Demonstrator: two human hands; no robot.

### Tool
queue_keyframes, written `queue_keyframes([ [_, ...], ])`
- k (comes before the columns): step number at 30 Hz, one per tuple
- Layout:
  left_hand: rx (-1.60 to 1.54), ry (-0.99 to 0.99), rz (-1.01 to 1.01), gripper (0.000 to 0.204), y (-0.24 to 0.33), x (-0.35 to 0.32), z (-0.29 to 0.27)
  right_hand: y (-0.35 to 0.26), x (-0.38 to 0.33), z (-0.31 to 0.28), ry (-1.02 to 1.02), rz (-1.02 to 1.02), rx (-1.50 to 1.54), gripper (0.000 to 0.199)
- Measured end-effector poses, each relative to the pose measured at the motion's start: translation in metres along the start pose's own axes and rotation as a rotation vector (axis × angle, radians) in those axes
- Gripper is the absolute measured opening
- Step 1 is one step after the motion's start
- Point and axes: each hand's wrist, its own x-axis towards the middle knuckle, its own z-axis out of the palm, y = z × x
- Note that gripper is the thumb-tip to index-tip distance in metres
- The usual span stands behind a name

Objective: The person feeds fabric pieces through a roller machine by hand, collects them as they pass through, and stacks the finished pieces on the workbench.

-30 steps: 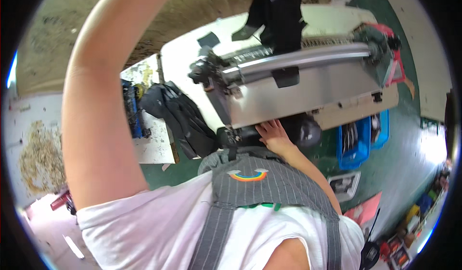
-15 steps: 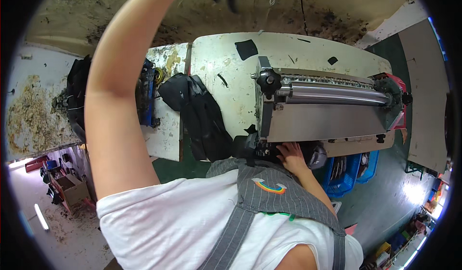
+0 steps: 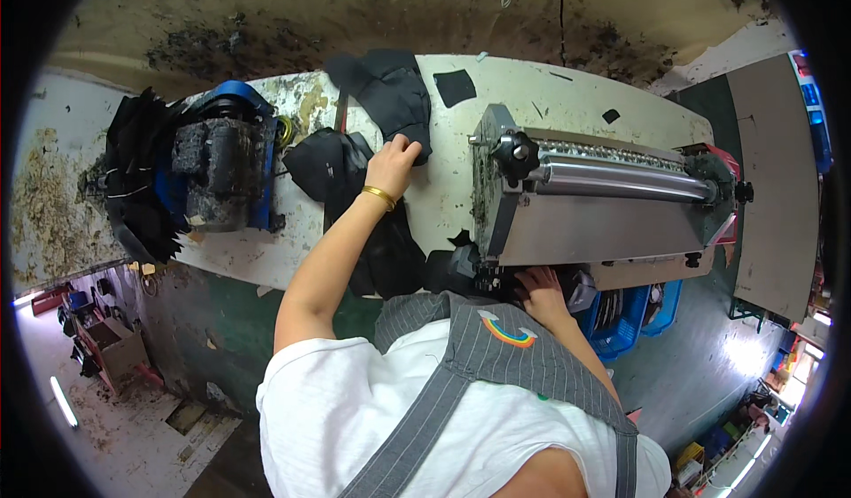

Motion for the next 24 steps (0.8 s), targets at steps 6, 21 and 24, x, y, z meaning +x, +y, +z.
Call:
queue_keyframes([
  [6, 0.163, -0.051, 0.171, 0.048, 0.037, -0.022, -0.009, 0.003, -0.001, -0.005, -0.014, -0.028, 0.092, 0.021],
  [21, -1.387, -0.530, -1.135, 0.037, 0.214, -0.065, -0.049, -0.011, -0.051, -0.070, 0.208, -0.187, 0.089, 0.024],
  [24, -1.342, -0.526, -1.100, 0.033, 0.217, -0.068, -0.048, -0.016, -0.057, -0.074, 0.264, -0.172, 0.113, 0.025],
])
